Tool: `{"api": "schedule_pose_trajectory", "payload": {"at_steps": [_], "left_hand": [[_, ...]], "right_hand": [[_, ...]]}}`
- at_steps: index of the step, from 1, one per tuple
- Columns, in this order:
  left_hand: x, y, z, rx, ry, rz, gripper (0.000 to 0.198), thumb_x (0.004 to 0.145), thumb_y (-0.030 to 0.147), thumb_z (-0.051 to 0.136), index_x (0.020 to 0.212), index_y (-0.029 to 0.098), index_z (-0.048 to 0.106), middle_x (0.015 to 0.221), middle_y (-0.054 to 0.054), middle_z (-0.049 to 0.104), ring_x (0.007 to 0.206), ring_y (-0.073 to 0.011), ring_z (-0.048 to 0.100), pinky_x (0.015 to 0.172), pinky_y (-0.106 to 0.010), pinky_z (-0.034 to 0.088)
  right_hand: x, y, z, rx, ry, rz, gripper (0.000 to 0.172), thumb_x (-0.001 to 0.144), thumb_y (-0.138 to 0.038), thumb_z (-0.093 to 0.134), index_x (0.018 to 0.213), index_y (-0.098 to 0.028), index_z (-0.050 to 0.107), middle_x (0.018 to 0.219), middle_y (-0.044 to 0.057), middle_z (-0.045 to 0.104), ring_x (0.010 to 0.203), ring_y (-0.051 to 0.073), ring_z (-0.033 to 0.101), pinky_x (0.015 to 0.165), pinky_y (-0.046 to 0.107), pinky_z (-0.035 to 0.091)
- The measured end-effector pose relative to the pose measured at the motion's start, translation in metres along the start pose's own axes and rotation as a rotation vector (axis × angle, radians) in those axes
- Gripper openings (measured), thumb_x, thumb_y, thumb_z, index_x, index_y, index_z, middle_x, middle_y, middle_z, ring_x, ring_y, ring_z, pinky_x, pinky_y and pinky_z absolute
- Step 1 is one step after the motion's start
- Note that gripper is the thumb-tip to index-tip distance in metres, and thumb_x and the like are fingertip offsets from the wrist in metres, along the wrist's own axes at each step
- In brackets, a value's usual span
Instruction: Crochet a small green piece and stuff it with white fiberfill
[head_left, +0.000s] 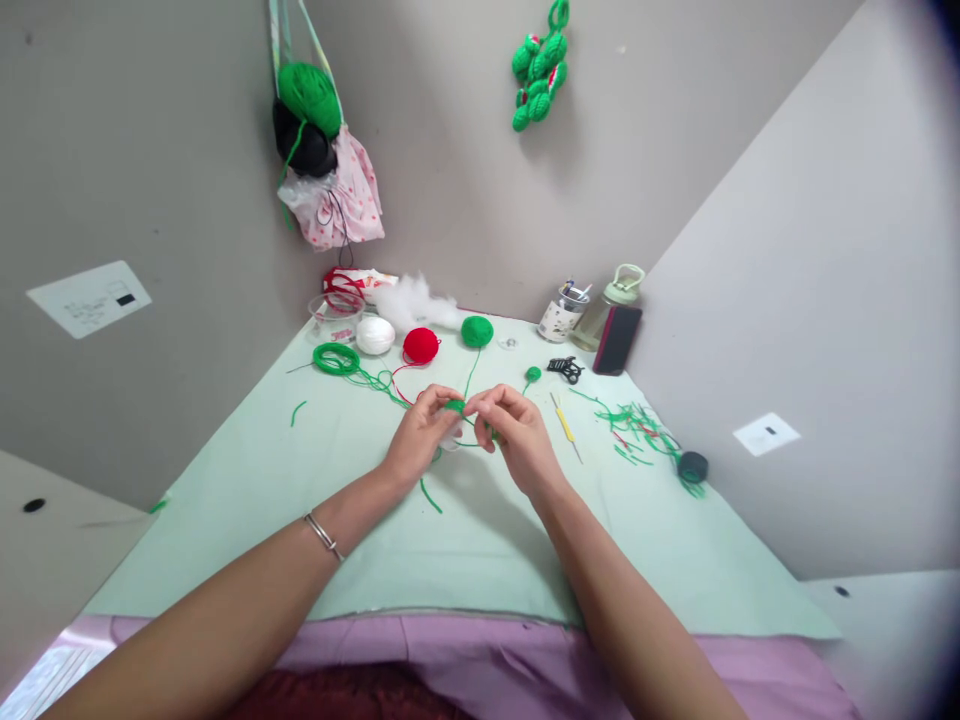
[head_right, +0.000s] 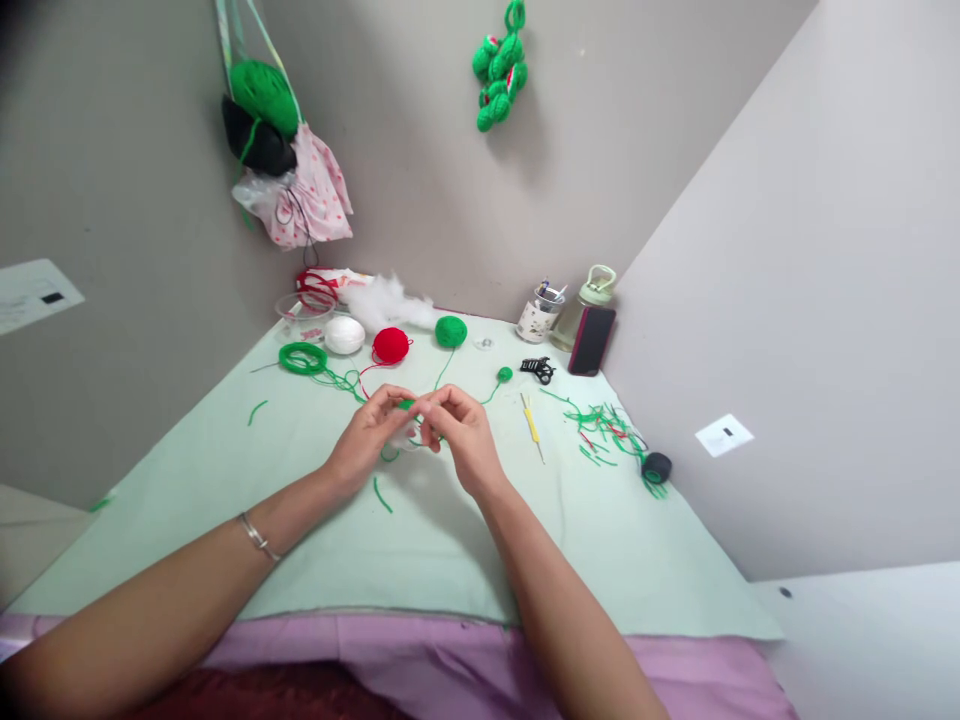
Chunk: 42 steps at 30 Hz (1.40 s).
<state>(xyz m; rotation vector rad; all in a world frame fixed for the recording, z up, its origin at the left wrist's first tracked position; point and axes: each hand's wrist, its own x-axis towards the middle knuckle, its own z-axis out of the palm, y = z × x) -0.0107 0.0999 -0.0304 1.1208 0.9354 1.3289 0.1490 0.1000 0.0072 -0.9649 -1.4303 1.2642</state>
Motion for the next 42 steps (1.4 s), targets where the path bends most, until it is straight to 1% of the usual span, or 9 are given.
{"api": "schedule_pose_trajectory", "payload": {"at_steps": [4,8,11,15,19,24,30,37,42], "left_hand": [[0.002,0.0,-0.003,0.059,0.066,0.042,0.02,0.084,0.031,0.071,0.101,0.023,0.068,0.104,-0.001,0.066,0.08,-0.015,0.065,0.079,-0.028,0.053],[0.003,0.001,-0.005,0.125,0.117,0.07,0.018,0.079,0.023,0.074,0.097,0.024,0.075,0.101,-0.003,0.067,0.089,-0.0187,0.06,0.086,-0.028,0.05],[0.002,0.004,-0.004,0.129,0.118,0.055,0.018,0.078,0.02,0.075,0.095,0.024,0.078,0.103,-0.004,0.067,0.093,-0.0203,0.06,0.087,-0.028,0.05],[0.0,0.008,-0.002,0.05,0.062,-0.011,0.016,0.082,0.027,0.073,0.095,0.022,0.081,0.108,-0.007,0.069,0.092,-0.0212,0.065,0.082,-0.029,0.053],[0.002,0.012,-0.004,-0.111,-0.016,-0.086,0.032,0.092,0.04,0.061,0.101,0.018,0.081,0.109,-0.01,0.074,0.09,-0.021,0.068,0.079,-0.031,0.056],[0.005,0.017,-0.007,-0.246,-0.108,-0.179,0.03,0.082,0.034,0.075,0.104,0.015,0.08,0.099,-0.012,0.076,0.082,-0.0182,0.069,0.071,-0.027,0.057],[0.002,0.01,0.0,-0.212,-0.084,-0.176,0.032,0.081,0.035,0.079,0.108,0.019,0.076,0.09,-0.005,0.073,0.071,-0.0138,0.065,0.06,-0.023,0.051],[0.008,0.001,-0.002,-0.076,0.077,-0.032,0.031,0.074,0.029,0.079,0.095,0.022,0.057,0.074,0.004,0.065,0.065,-0.0133,0.06,0.061,-0.023,0.046],[0.0,0.003,0.0,-0.038,0.048,-0.005,0.027,0.08,0.034,0.076,0.095,0.022,0.057,0.078,0.003,0.065,0.069,-0.0144,0.062,0.065,-0.025,0.048]], "right_hand": [[0.004,0.007,0.0,-0.267,0.075,-0.015,0.034,0.082,-0.051,0.073,0.098,-0.022,0.062,0.096,0.002,0.069,0.062,0.011,0.05,0.057,0.027,0.041],[0.004,0.011,0.003,-0.369,-0.014,0.005,0.036,0.084,-0.052,0.071,0.07,-0.02,0.062,0.061,-0.004,0.053,0.061,0.013,0.043,0.059,0.028,0.034],[0.002,0.013,0.008,-0.386,-0.016,0.011,0.041,0.087,-0.055,0.066,0.065,-0.02,0.06,0.058,-0.005,0.046,0.059,0.012,0.036,0.058,0.029,0.029],[0.002,0.015,0.01,-0.362,0.024,0.033,0.042,0.088,-0.054,0.061,0.063,-0.021,0.058,0.057,-0.005,0.042,0.058,0.012,0.034,0.057,0.029,0.026],[0.003,0.015,0.008,-0.308,0.059,0.053,0.04,0.086,-0.052,0.059,0.06,-0.023,0.052,0.053,-0.007,0.033,0.054,0.012,0.027,0.055,0.029,0.024],[0.006,0.019,0.009,-0.25,0.062,0.079,0.037,0.086,-0.05,0.054,0.06,-0.025,0.045,0.051,-0.009,0.025,0.051,0.011,0.021,0.051,0.027,0.023],[0.004,0.025,0.011,-0.304,0.052,0.039,0.039,0.086,-0.049,0.056,0.061,-0.025,0.037,0.056,-0.007,0.031,0.055,0.012,0.028,0.053,0.027,0.025],[0.0,0.014,0.01,-0.376,-0.055,-0.022,0.028,0.088,-0.043,0.054,0.069,-0.023,0.056,0.065,-0.003,0.047,0.064,0.015,0.041,0.061,0.028,0.033],[0.003,0.014,0.007,-0.377,-0.007,0.005,0.032,0.087,-0.041,0.054,0.062,-0.022,0.05,0.059,-0.005,0.034,0.057,0.012,0.03,0.056,0.027,0.027]]}}
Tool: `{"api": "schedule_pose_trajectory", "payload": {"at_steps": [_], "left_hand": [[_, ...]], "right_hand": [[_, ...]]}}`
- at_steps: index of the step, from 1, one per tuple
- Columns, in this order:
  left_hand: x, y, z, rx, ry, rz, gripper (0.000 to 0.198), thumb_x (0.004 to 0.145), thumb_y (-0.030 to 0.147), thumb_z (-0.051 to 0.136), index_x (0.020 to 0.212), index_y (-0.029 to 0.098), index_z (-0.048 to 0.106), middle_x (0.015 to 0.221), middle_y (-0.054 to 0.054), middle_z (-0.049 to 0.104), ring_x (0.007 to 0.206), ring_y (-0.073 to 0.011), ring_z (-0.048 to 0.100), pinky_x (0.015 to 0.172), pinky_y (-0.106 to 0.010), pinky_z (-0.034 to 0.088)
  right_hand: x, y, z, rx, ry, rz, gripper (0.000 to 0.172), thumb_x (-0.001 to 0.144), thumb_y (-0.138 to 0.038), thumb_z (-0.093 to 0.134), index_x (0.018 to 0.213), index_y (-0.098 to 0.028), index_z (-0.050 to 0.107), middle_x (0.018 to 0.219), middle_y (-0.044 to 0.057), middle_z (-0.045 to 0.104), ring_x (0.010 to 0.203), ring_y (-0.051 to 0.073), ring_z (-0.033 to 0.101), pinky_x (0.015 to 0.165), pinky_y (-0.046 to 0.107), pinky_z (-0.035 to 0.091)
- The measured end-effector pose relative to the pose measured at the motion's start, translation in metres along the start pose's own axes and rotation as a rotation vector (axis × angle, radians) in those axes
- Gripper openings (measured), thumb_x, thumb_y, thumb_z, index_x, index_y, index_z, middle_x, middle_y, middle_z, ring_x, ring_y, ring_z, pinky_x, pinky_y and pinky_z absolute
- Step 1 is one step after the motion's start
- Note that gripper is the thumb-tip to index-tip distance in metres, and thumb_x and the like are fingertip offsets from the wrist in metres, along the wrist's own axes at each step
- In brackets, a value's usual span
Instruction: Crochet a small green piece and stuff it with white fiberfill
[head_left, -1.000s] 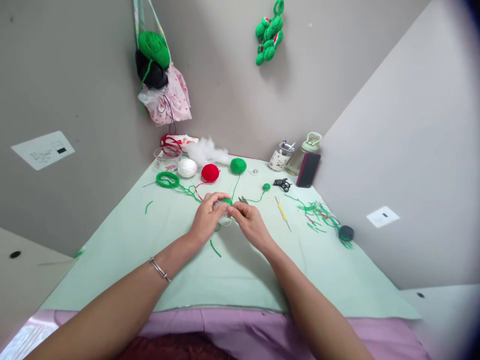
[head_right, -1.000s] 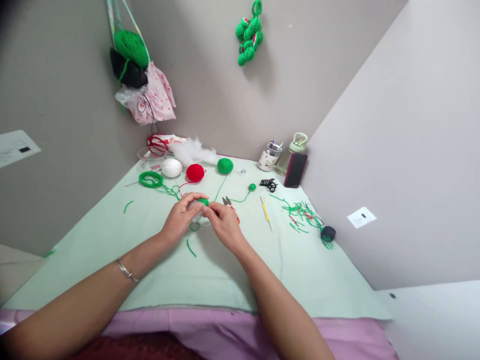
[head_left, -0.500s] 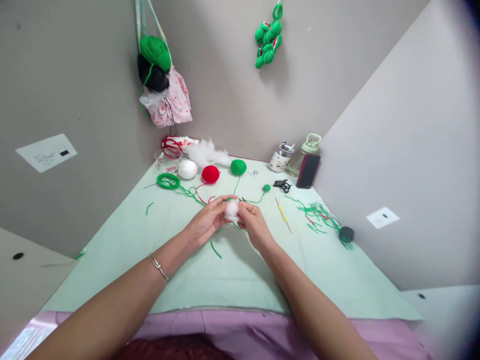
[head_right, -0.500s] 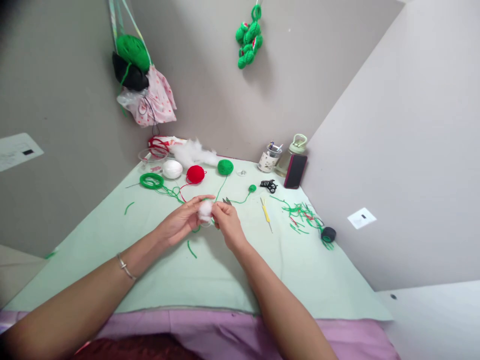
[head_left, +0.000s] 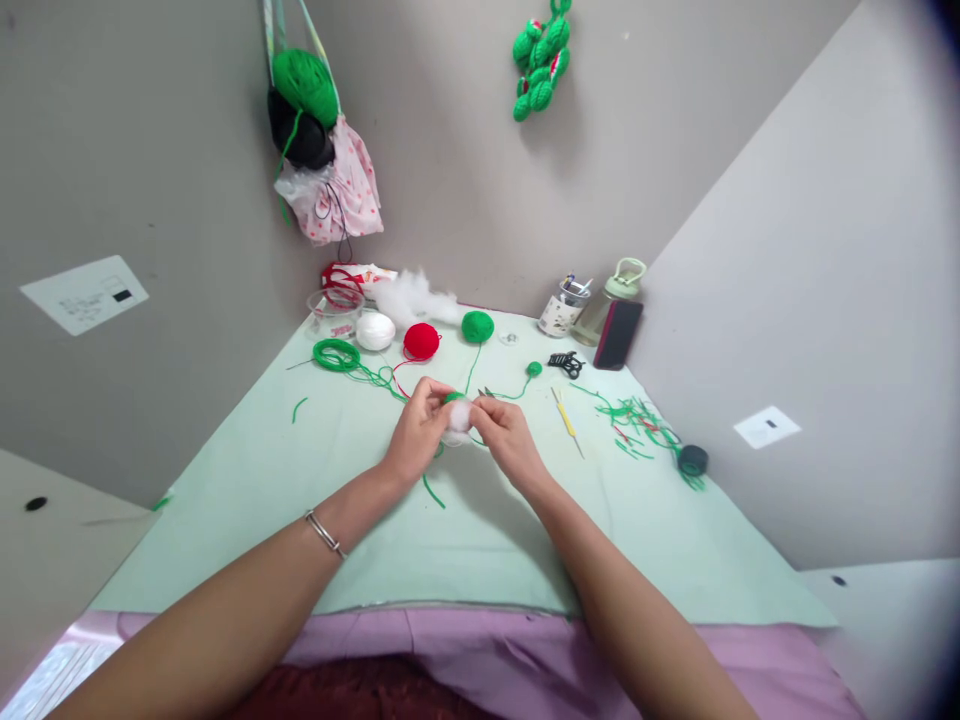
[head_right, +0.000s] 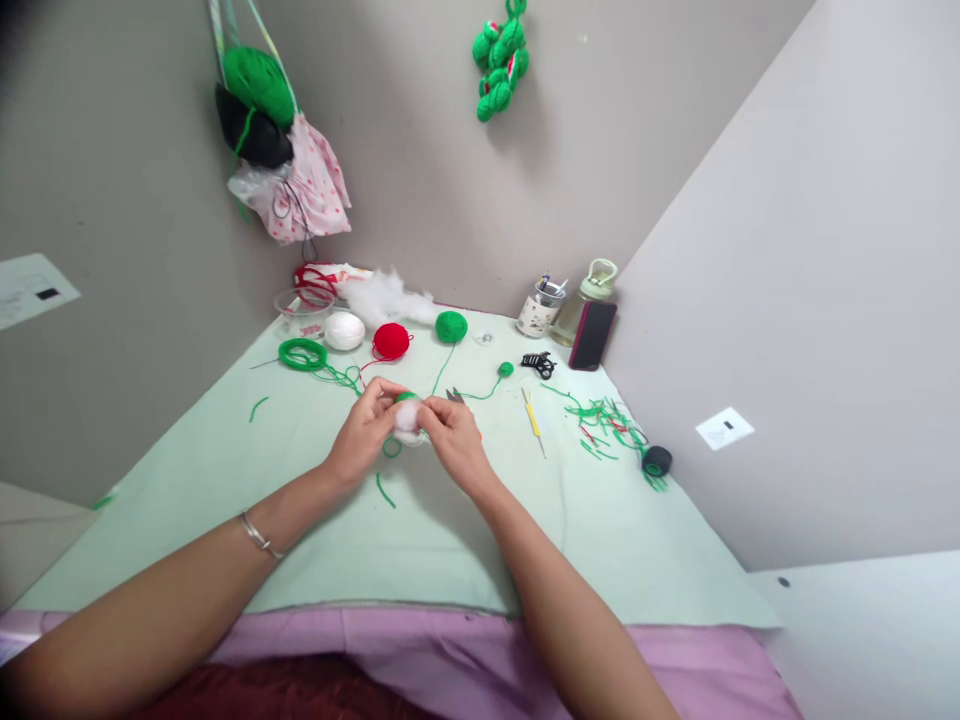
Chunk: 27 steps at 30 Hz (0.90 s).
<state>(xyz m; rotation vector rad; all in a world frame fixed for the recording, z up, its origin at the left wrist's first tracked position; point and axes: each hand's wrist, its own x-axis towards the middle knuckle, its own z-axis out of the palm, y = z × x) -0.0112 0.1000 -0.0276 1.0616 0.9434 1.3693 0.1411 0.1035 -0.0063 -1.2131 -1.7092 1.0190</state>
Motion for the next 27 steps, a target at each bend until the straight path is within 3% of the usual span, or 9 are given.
{"api": "schedule_pose_trajectory", "payload": {"at_steps": [3,7,11,14,18,27], "left_hand": [[-0.004,0.001,0.001,-0.009,-0.053,-0.009,0.029,0.086,0.043,0.072,0.099,0.022,0.057,0.084,0.0,0.069,0.074,-0.0158,0.066,0.072,-0.028,0.052],[-0.003,0.002,0.0,0.0,-0.078,-0.001,0.038,0.079,0.042,0.081,0.1,0.021,0.056,0.085,0.0,0.07,0.075,-0.0154,0.066,0.07,-0.026,0.051],[0.004,-0.002,-0.004,0.026,-0.031,0.011,0.03,0.077,0.033,0.077,0.094,0.022,0.055,0.076,0.003,0.067,0.067,-0.0139,0.063,0.065,-0.025,0.048],[0.01,-0.007,-0.005,0.053,0.04,0.031,0.024,0.072,0.023,0.073,0.086,0.022,0.054,0.07,0.006,0.063,0.063,-0.0117,0.058,0.062,-0.022,0.044],[0.012,-0.012,-0.005,0.045,0.082,0.044,0.018,0.072,0.022,0.068,0.082,0.022,0.053,0.069,0.006,0.06,0.061,-0.011,0.054,0.059,-0.022,0.042],[-0.003,-0.003,0.002,-0.051,-0.013,0.018,0.03,0.081,0.042,0.075,0.09,0.022,0.054,0.082,0.003,0.063,0.072,-0.0128,0.062,0.068,-0.025,0.052]], "right_hand": [[0.003,0.004,-0.002,-0.012,0.05,0.008,0.034,0.087,-0.04,0.054,0.059,-0.023,0.044,0.058,-0.006,0.03,0.056,0.011,0.027,0.055,0.027,0.025],[0.003,0.004,-0.005,-0.05,0.035,-0.013,0.035,0.089,-0.042,0.054,0.062,-0.022,0.051,0.058,-0.005,0.039,0.057,0.012,0.034,0.058,0.028,0.029],[-0.005,-0.002,-0.001,-0.103,-0.024,-0.059,0.028,0.091,-0.039,0.053,0.068,-0.022,0.056,0.062,-0.003,0.047,0.062,0.015,0.041,0.065,0.029,0.033],[-0.01,-0.004,0.009,-0.129,-0.037,-0.073,0.023,0.089,-0.034,0.056,0.069,-0.023,0.054,0.061,-0.003,0.047,0.062,0.015,0.038,0.066,0.03,0.031],[-0.008,-0.003,0.016,-0.092,-0.045,-0.046,0.027,0.09,-0.039,0.054,0.068,-0.022,0.053,0.063,-0.002,0.048,0.061,0.014,0.039,0.062,0.029,0.031],[0.005,0.005,0.005,-0.078,0.07,0.011,0.038,0.085,-0.049,0.05,0.059,-0.025,0.038,0.057,-0.006,0.03,0.055,0.011,0.026,0.053,0.027,0.023]]}}
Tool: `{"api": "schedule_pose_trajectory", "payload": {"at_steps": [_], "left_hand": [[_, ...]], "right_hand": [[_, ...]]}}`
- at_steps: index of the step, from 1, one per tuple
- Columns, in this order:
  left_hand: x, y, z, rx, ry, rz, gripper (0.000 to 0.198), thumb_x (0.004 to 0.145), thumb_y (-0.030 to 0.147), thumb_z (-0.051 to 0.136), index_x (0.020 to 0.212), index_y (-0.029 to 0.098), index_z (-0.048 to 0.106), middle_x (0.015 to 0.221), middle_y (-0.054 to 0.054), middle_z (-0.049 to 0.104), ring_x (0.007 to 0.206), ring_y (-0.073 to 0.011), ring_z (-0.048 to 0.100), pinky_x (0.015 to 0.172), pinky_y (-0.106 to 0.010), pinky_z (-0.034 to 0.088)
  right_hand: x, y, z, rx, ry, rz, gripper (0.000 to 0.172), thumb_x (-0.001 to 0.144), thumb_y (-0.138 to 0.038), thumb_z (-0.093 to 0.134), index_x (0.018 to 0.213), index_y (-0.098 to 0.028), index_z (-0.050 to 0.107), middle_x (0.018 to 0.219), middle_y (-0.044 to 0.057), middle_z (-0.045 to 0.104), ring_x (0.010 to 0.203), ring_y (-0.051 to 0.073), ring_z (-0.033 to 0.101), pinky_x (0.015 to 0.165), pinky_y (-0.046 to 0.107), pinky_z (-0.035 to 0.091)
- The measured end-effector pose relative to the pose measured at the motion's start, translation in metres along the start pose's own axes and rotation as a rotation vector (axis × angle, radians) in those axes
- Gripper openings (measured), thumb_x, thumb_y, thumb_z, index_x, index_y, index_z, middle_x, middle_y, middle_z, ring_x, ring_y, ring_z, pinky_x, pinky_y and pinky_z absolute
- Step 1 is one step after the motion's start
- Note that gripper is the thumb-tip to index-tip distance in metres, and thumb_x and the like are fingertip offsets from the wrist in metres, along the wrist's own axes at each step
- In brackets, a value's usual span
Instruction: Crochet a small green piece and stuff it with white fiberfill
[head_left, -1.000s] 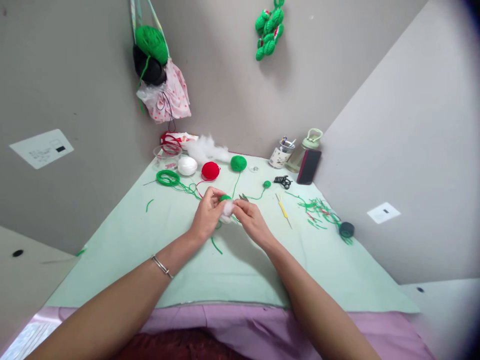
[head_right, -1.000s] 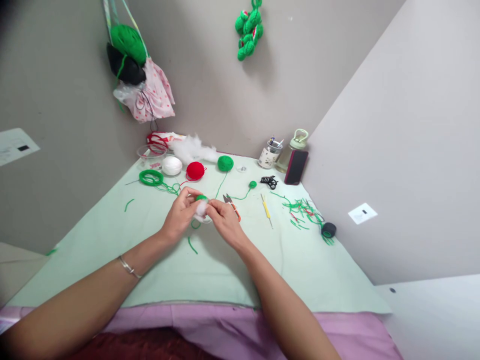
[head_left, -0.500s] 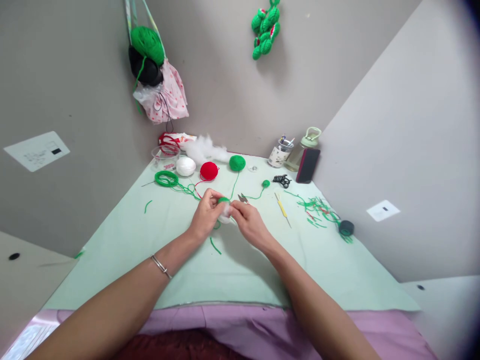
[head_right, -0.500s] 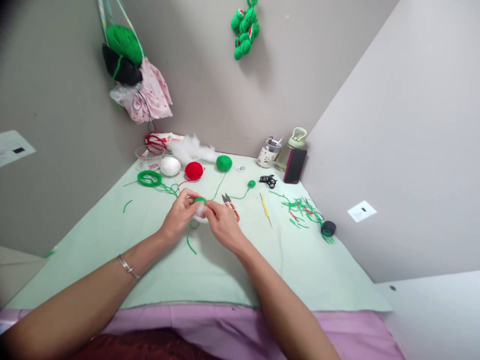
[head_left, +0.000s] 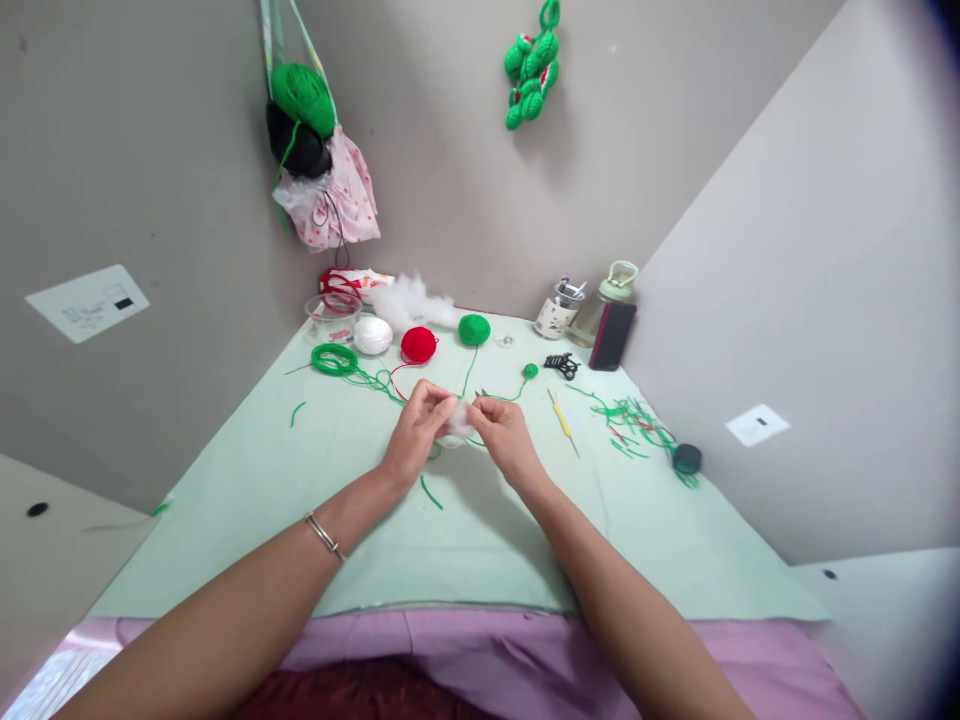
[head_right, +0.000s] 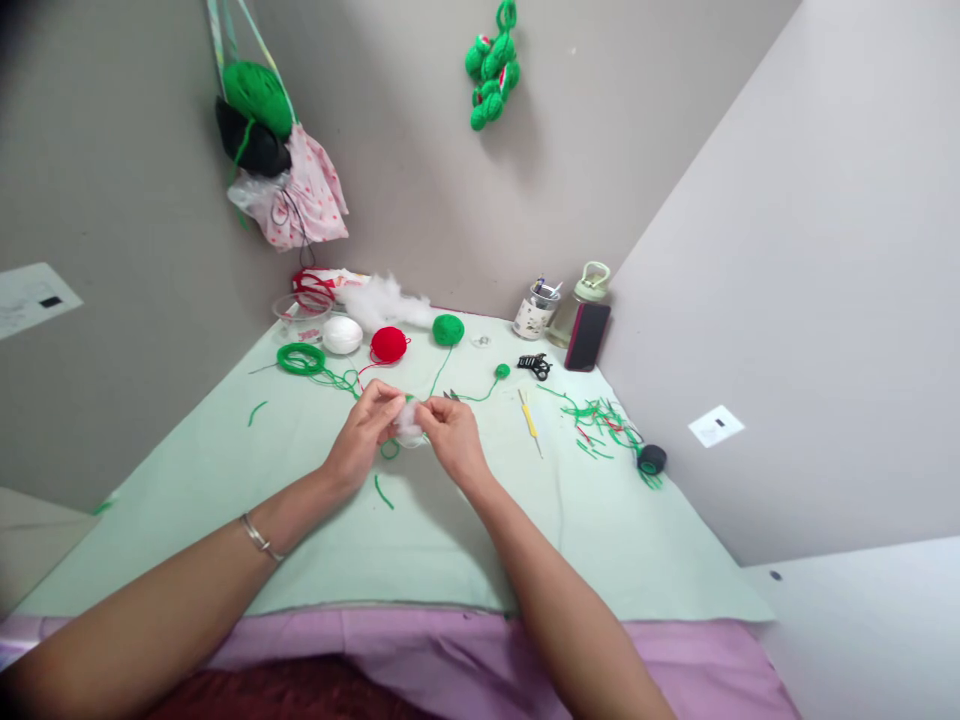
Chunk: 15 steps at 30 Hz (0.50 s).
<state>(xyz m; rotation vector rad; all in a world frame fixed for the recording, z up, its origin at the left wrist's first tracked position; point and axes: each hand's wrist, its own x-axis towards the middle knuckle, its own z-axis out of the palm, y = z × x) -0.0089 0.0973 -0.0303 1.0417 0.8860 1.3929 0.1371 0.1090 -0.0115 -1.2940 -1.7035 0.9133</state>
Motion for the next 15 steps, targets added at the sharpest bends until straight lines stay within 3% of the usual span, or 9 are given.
{"api": "schedule_pose_trajectory", "payload": {"at_steps": [3,8,12,15], "left_hand": [[0.001,0.001,0.0,0.001,-0.02,-0.001,0.036,0.076,0.04,0.081,0.091,0.022,0.053,0.079,0.004,0.062,0.069,-0.0117,0.06,0.065,-0.023,0.05],[0.008,-0.003,-0.001,0.046,0.005,0.022,0.032,0.072,0.029,0.08,0.09,0.022,0.054,0.078,0.004,0.064,0.069,-0.0124,0.059,0.065,-0.024,0.046],[0.013,-0.009,-0.001,0.089,0.1,0.046,0.023,0.069,0.017,0.072,0.082,0.022,0.054,0.071,0.006,0.058,0.066,-0.0108,0.052,0.063,-0.022,0.041],[0.015,-0.011,-0.001,0.078,0.117,0.016,0.017,0.071,0.019,0.068,0.081,0.022,0.055,0.066,0.006,0.056,0.061,-0.0114,0.05,0.059,-0.023,0.038]], "right_hand": [[-0.001,0.002,-0.006,-0.059,-0.003,-0.019,0.038,0.087,-0.047,0.052,0.059,-0.024,0.041,0.056,-0.005,0.034,0.056,0.012,0.029,0.055,0.028,0.024],[-0.006,-0.002,-0.012,-0.136,-0.064,-0.088,0.028,0.093,-0.037,0.052,0.069,-0.022,0.056,0.065,-0.002,0.054,0.064,0.015,0.046,0.066,0.029,0.032],[-0.012,-0.005,-0.001,-0.156,-0.08,-0.119,0.026,0.091,-0.028,0.055,0.066,-0.023,0.052,0.058,-0.003,0.047,0.06,0.015,0.04,0.065,0.03,0.03],[-0.012,-0.005,0.004,-0.135,-0.072,-0.137,0.028,0.093,-0.029,0.056,0.065,-0.023,0.056,0.058,-0.003,0.047,0.059,0.015,0.041,0.063,0.03,0.031]]}}
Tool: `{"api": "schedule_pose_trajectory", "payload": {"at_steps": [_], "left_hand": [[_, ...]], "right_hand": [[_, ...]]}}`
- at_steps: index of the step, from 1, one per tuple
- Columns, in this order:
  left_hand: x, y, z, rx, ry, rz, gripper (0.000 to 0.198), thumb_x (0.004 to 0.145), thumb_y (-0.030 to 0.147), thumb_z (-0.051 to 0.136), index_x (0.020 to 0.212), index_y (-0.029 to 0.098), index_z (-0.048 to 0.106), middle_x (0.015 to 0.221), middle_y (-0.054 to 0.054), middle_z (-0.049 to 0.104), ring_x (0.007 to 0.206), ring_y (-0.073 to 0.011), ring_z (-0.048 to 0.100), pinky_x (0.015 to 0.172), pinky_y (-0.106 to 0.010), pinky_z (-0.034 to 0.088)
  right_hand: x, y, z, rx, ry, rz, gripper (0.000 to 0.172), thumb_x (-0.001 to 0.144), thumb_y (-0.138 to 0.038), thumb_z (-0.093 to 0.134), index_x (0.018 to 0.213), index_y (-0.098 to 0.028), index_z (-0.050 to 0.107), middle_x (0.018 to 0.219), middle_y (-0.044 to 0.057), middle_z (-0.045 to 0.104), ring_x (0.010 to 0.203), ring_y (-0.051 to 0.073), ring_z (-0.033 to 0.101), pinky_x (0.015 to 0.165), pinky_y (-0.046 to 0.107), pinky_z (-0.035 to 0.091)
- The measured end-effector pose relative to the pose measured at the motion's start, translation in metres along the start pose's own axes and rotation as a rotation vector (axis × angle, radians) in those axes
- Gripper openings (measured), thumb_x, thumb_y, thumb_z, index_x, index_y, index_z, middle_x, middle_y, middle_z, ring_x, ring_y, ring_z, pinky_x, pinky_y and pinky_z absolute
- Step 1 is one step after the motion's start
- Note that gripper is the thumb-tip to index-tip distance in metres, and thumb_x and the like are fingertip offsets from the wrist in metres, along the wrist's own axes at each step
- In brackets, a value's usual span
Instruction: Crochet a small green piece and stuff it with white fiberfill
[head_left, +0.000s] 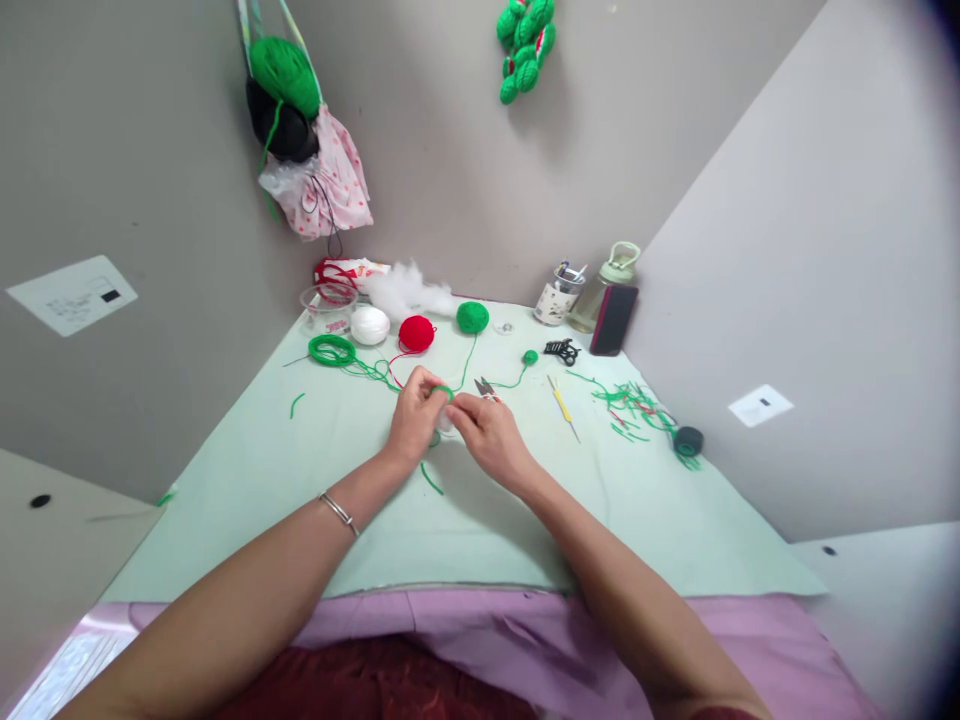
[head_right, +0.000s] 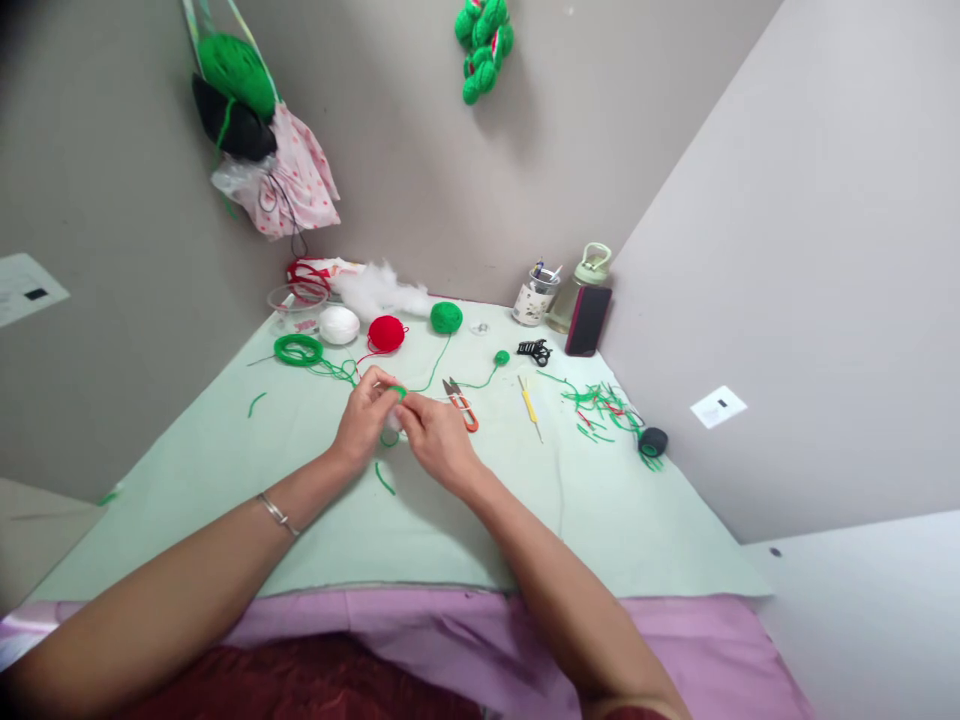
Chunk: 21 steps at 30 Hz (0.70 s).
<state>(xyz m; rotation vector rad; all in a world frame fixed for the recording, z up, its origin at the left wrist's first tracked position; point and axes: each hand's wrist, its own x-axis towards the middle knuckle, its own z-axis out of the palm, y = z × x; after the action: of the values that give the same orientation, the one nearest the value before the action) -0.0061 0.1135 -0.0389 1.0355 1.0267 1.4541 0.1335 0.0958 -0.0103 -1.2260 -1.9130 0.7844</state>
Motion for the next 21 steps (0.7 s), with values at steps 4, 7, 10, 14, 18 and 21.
{"api": "schedule_pose_trajectory", "payload": {"at_steps": [4,7,10,14,18,21], "left_hand": [[-0.002,0.003,-0.001,-0.059,-0.028,-0.05,0.019,0.076,0.028,0.067,0.09,0.024,0.055,0.072,0.005,0.063,0.06,-0.0129,0.054,0.057,-0.024,0.04],[-0.005,0.006,-0.002,-0.084,-0.059,-0.046,0.022,0.076,0.028,0.07,0.096,0.022,0.062,0.083,0.002,0.07,0.067,-0.013,0.059,0.061,-0.024,0.043],[-0.007,0.007,-0.002,-0.083,-0.089,-0.046,0.021,0.075,0.025,0.073,0.094,0.02,0.069,0.081,0.001,0.07,0.067,-0.0126,0.057,0.062,-0.023,0.043],[-0.008,0.007,-0.002,-0.097,-0.064,-0.053,0.019,0.075,0.023,0.072,0.093,0.019,0.07,0.076,0.003,0.066,0.065,-0.0112,0.054,0.06,-0.022,0.041],[-0.009,0.007,-0.001,-0.12,-0.053,-0.062,0.019,0.075,0.025,0.073,0.092,0.02,0.069,0.079,0.002,0.066,0.066,-0.0112,0.056,0.062,-0.022,0.044],[-0.01,0.007,0.0,-0.132,-0.058,-0.076,0.018,0.075,0.025,0.074,0.091,0.02,0.067,0.078,0.002,0.065,0.067,-0.0111,0.056,0.063,-0.021,0.045]], "right_hand": [[0.005,0.003,-0.011,0.03,0.101,-0.022,0.026,0.092,-0.038,0.063,0.071,-0.023,0.068,0.079,0.003,0.064,0.073,0.018,0.055,0.067,0.031,0.039],[0.007,0.002,-0.022,0.175,0.125,-0.054,0.029,0.088,-0.042,0.071,0.067,-0.023,0.068,0.103,0.008,0.071,0.095,0.021,0.062,0.076,0.032,0.047],[0.006,-0.001,-0.025,0.472,0.036,-0.021,0.033,0.089,-0.045,0.068,0.067,-0.023,0.058,0.096,0.006,0.074,0.075,0.017,0.063,0.065,0.031,0.048],[0.007,0.002,-0.023,0.415,0.077,0.055,0.026,0.086,-0.047,0.071,0.092,-0.025,0.058,0.098,0.002,0.074,0.056,0.011,0.05,0.052,0.028,0.04],[0.009,0.008,-0.019,0.146,0.065,0.038,0.021,0.083,-0.041,0.07,0.094,-0.023,0.065,0.077,-0.001,0.067,0.067,0.015,0.054,0.065,0.029,0.042],[0.009,0.011,-0.015,0.112,0.06,0.056,0.016,0.084,-0.038,0.066,0.082,-0.022,0.066,0.067,-0.004,0.058,0.064,0.014,0.048,0.065,0.029,0.037]]}}
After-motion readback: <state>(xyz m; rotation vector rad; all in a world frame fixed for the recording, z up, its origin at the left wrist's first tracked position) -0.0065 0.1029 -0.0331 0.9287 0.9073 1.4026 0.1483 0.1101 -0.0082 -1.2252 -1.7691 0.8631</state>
